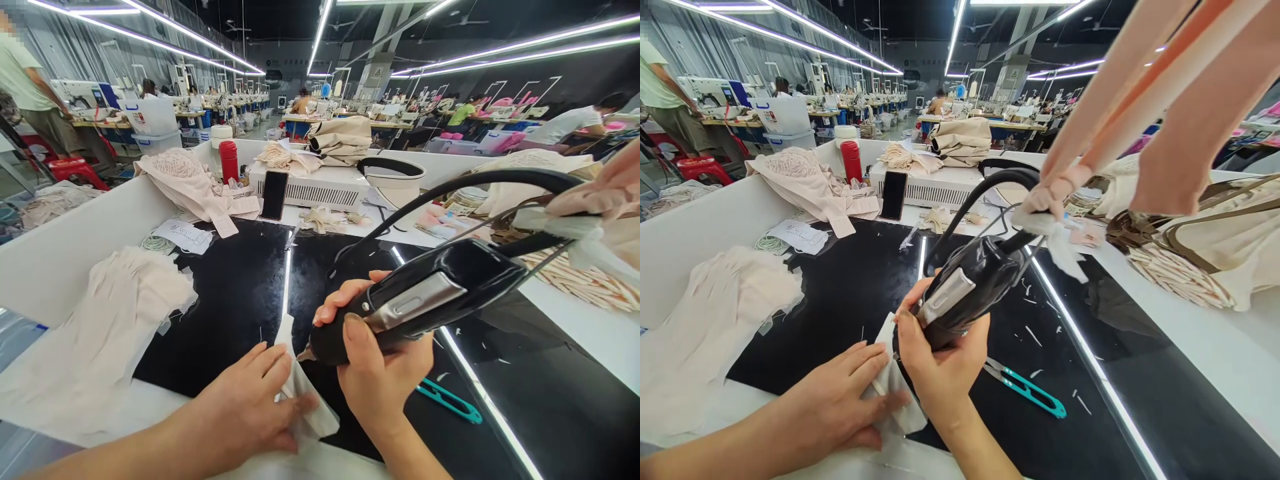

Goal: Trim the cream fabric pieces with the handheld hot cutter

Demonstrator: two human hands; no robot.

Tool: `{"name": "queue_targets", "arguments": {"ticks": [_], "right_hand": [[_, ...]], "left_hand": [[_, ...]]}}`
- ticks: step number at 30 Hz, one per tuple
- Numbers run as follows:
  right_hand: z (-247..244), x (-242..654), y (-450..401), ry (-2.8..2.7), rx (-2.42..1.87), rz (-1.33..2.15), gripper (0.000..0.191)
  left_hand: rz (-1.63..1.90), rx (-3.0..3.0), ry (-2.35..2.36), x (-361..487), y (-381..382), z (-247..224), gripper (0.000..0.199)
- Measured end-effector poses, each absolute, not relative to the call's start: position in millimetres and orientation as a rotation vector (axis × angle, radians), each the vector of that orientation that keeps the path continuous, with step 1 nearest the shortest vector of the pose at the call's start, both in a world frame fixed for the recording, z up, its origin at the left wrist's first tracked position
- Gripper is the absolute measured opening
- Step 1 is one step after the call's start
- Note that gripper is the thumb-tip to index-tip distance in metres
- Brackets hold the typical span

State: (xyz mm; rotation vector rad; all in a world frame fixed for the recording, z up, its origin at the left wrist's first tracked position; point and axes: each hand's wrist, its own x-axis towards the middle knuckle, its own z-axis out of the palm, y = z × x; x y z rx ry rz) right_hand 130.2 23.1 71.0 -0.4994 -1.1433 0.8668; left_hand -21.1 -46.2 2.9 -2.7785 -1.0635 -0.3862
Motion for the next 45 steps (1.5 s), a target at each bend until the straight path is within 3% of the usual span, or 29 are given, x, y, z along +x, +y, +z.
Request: {"name": "queue_targets", "arguments": {"ticks": [27,32,39,45], "right_hand": [[57.0,126.5,44.4,-1.151,-0.522,0.874,0.033],[65.3,132.0,43.4,-1.186,-0.53,0.855,0.034],[77.1,167.8,45.9,-1.36,-0.687,0.749,0.038],[64.7,215.1,51.0,-1.661,-1.027,0.693,0.06]], "left_hand": [[-0.434,-2.747,-1.144,-12.4,-43.7,1.5,0.056],[-0.487,-2.774,-1.151,-18.7,-46.8,2.3,0.064],[-0.618,-2.791,-1.224,-27.2,-41.3,14.5,0.024],[-0.694,-2.762,-1.197,-10.6,-26.3,16.5,0.014]]}}
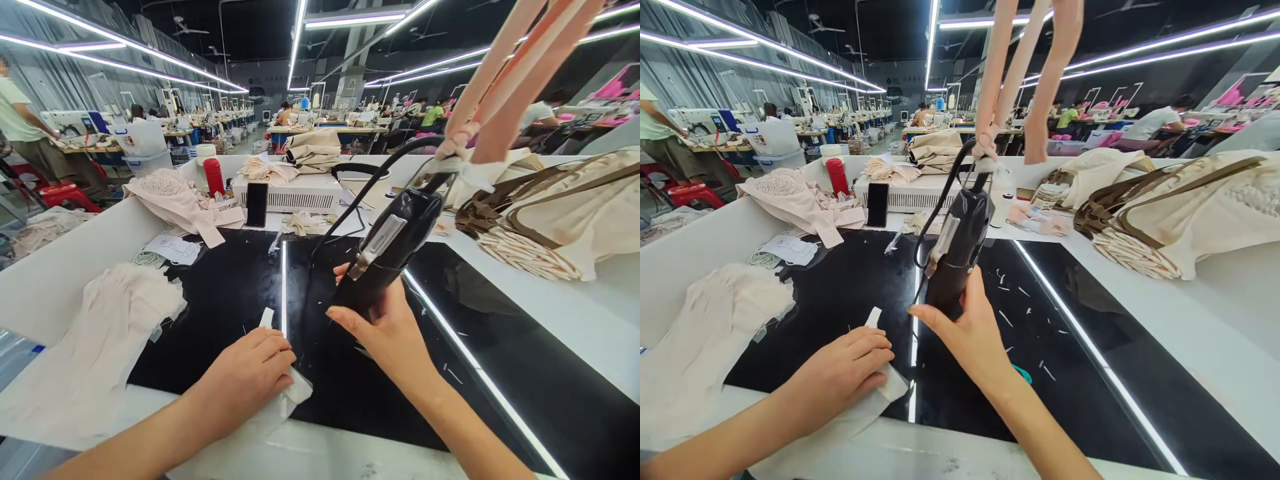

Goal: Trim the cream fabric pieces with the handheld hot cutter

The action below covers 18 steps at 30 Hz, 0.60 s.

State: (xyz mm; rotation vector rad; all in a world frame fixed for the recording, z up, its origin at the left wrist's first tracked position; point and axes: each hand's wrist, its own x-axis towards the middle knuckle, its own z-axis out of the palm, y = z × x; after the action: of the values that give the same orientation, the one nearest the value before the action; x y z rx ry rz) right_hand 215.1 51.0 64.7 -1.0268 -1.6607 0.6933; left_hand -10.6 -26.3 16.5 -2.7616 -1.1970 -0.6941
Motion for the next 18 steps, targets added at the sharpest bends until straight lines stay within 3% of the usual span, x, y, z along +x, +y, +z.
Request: {"name": "queue_targets", "arguments": {"ticks": [5,8,13,18], "right_hand": [[23.3,297.3,46.9,-2.081,-1.248,0.469,0.078],[-0.5,341.1,39.9,-2.295,-1.341,0.271,0.074],[0.0,348.3,28.5,-2.42,-1.282,0.264,0.042],[5.5,342.1,21.5,-2.373,-1.339,0.329,0.017]], "left_hand": [[-0.646,-2.797,-1.252,-7.7,-20.5,10.7,0.007],[-0.584,-2.77,-1.182,-10.2,-19.4,6.6,0.013],[-0.404,-2.717,-1.125,-14.2,-16.8,4.5,0.02],[-0.318,-2.786,-1.554,-17.2,-13.5,19.7,0.013]]}}
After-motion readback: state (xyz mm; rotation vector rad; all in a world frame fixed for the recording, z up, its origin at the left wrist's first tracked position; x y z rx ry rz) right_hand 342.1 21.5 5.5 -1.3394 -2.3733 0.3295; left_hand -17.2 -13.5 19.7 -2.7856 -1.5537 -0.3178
